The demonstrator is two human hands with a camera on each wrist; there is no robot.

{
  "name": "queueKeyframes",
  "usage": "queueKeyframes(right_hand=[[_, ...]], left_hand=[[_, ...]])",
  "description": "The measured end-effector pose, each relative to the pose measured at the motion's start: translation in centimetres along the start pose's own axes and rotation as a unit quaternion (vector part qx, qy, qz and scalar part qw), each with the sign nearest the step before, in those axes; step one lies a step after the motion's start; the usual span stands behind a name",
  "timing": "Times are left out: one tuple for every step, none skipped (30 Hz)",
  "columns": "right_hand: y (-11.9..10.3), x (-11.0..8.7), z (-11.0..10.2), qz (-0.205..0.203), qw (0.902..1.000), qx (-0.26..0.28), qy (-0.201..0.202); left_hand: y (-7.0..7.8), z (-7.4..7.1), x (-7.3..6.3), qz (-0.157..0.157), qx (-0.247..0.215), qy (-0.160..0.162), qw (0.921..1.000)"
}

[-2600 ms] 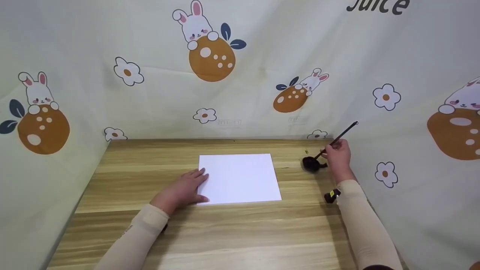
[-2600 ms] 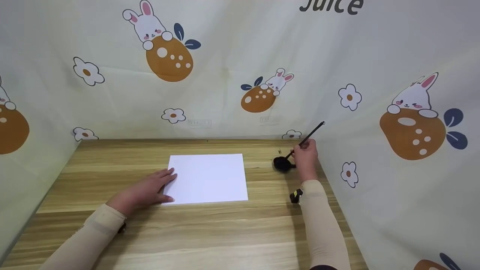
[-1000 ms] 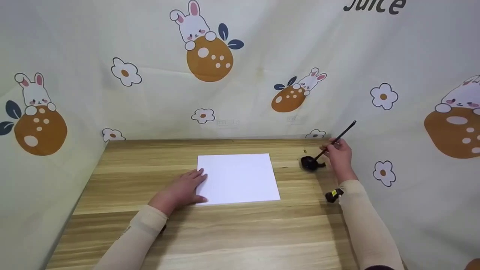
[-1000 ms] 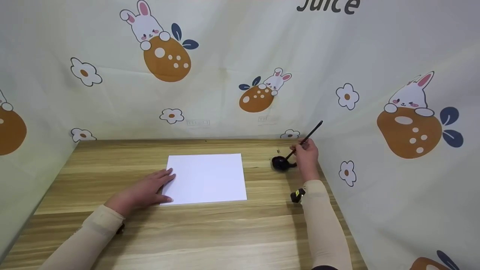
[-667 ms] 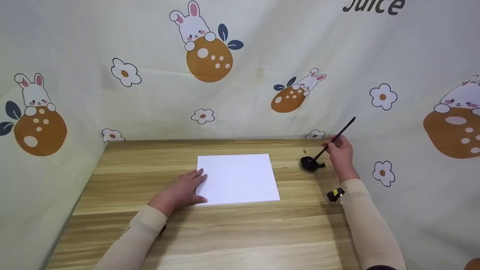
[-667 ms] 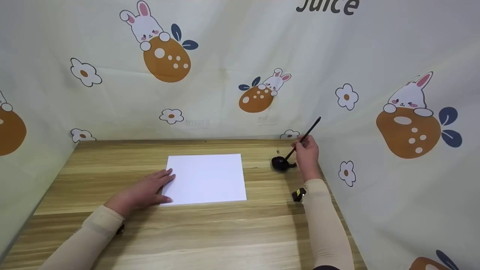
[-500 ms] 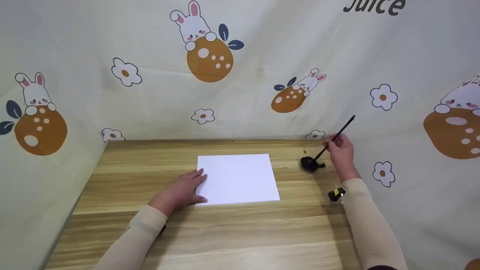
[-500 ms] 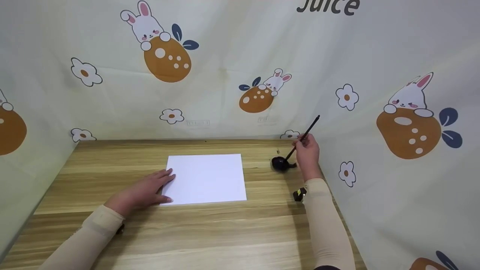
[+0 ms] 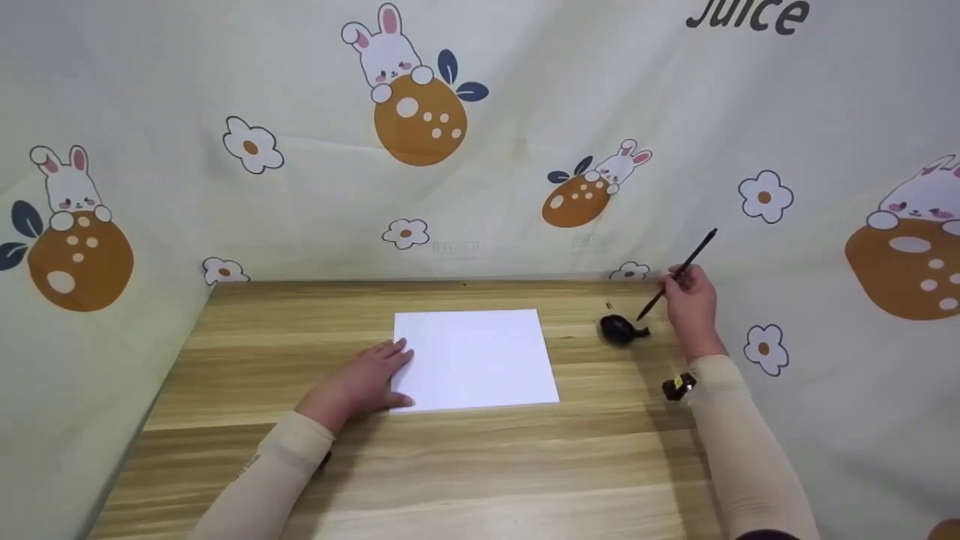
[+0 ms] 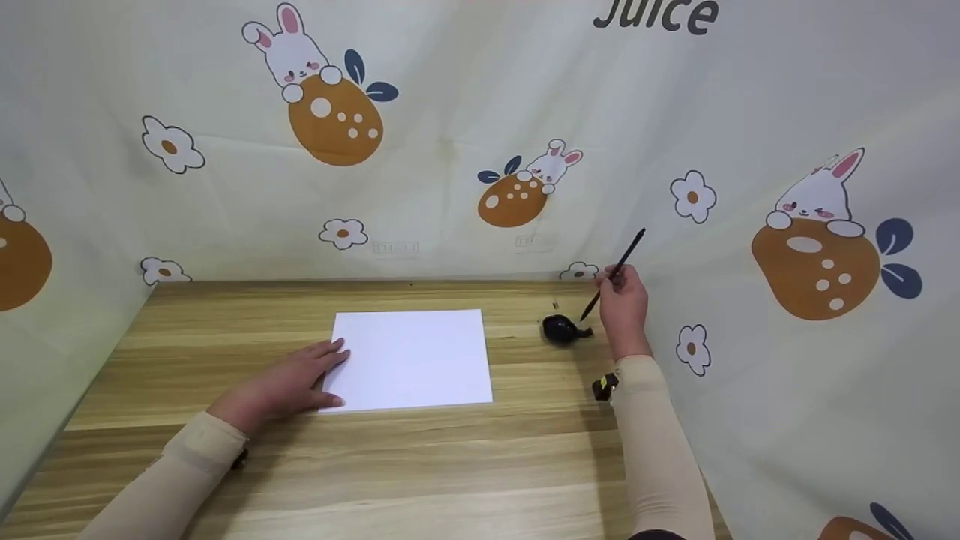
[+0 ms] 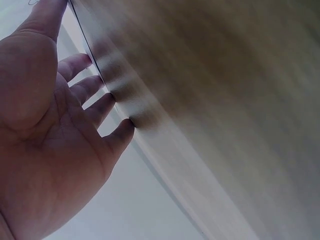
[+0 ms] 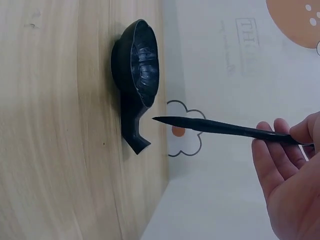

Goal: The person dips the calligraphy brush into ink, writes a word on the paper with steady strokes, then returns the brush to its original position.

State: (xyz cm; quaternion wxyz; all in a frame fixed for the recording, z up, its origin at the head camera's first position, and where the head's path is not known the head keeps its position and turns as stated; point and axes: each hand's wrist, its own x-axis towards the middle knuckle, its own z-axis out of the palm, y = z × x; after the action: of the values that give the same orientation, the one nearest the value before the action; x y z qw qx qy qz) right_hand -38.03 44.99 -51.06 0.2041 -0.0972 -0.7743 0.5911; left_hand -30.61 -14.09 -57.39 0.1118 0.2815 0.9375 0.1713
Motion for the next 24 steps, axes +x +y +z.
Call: queueKeyframes(right_hand=[[-0.1, 0.0, -0.1, -0.002, 1.0000, -0.008, 0.004], [-0.2, 0.0, -0.2, -0.006, 0.9999, -0.011, 0.007], [-0.3, 0.0, -0.3, -0.009, 0.9998, -0.013, 0.010], [-0.4, -0.1, -0.4, -0.012, 0.9998, -0.013, 0.012], [-0.5, -0.1, -0.4, -0.014, 0.9997, -0.014, 0.012], [-0.5, 0.0, -0.4, -0.016, 0.9997, -0.012, 0.013], [-0.6, 0.0, -0.4, -0.018, 0.9997, -0.011, 0.014], [-0.8, -0.1, -0.3, -0.020, 0.9997, -0.008, 0.014], [-0.9, -0.1, -0.3, -0.022, 0.9996, -0.008, 0.014], [-1.0, -0.2, -0.2, -0.026, 0.9995, -0.007, 0.015], [-1.2, -0.3, 0.0, -0.030, 0.9994, -0.003, 0.015], [-1.4, -0.5, 0.1, -0.033, 0.9993, 0.005, 0.016], [-1.6, -0.6, 0.3, -0.037, 0.9991, 0.015, 0.016], [-1.9, -0.8, 0.6, -0.042, 0.9986, 0.027, 0.016], [-2.1, -0.9, 0.8, -0.046, 0.9979, 0.042, 0.016], [-2.3, -1.1, 1.1, -0.049, 0.9970, 0.058, 0.015], [-2.5, -1.3, 1.4, -0.052, 0.9958, 0.074, 0.013], [-2.8, -1.5, 1.7, -0.056, 0.9948, 0.085, 0.010], [-3.0, -1.8, 2.0, -0.061, 0.9937, 0.094, 0.007], [-3.2, -2.0, 2.4, -0.068, 0.9923, 0.103, 0.002], [-3.5, -2.3, 2.8, -0.072, 0.9909, 0.113, -0.003], [-3.7, -2.6, 3.2, -0.079, 0.9901, 0.116, -0.007], [-4.0, -2.9, 3.7, -0.087, 0.9890, 0.119, -0.011], [-4.2, -3.1, 4.2, -0.094, 0.9879, 0.122, -0.015]], left_hand=[[0.0, 0.0, 0.0, 0.000, 0.000, 0.000, 1.0000], [-0.1, 0.0, 0.0, 0.000, 0.000, 0.000, 1.0000], [-0.1, 0.1, 0.0, -0.001, 0.001, 0.000, 1.0000], [-0.2, 0.1, 0.0, -0.001, 0.001, 0.000, 1.0000], [-0.2, 0.1, 0.0, -0.002, 0.002, 0.000, 1.0000], [-0.3, 0.1, 0.0, -0.001, 0.004, 0.001, 1.0000], [-0.3, 0.1, 0.0, -0.001, 0.004, 0.002, 1.0000], [-0.3, 0.1, 0.1, -0.002, 0.004, 0.002, 1.0000], [-0.3, 0.1, 0.1, -0.003, 0.005, 0.002, 1.0000], [-0.3, 0.1, 0.1, -0.005, 0.006, 0.002, 1.0000], [-0.3, 0.1, 0.1, -0.006, 0.006, 0.002, 1.0000], [-0.2, 0.1, 0.1, -0.007, 0.007, 0.001, 1.0000], [-0.2, 0.1, 0.1, -0.007, 0.006, 0.000, 1.0000], [-0.2, 0.1, 0.1, -0.009, 0.008, 0.000, 0.9999], [-0.2, 0.1, 0.1, -0.009, 0.009, -0.001, 0.9999], [-0.2, 0.1, 0.1, -0.010, 0.009, -0.002, 0.9999], [-0.2, 0.1, 0.1, -0.009, 0.009, -0.001, 0.9999], [-0.2, 0.1, 0.1, -0.008, 0.009, -0.001, 0.9999], [-0.2, 0.1, 0.1, -0.009, 0.009, -0.001, 0.9999], [-0.2, 0.1, 0.2, -0.009, 0.008, -0.001, 0.9999], [-0.2, 0.1, 0.2, -0.008, 0.006, 0.000, 1.0000], [-0.2, 0.2, 0.2, -0.006, 0.005, 0.002, 1.0000], [-0.3, 0.2, 0.2, -0.004, 0.004, 0.004, 1.0000], [-0.3, 0.2, 0.2, -0.004, 0.006, 0.004, 1.0000]])
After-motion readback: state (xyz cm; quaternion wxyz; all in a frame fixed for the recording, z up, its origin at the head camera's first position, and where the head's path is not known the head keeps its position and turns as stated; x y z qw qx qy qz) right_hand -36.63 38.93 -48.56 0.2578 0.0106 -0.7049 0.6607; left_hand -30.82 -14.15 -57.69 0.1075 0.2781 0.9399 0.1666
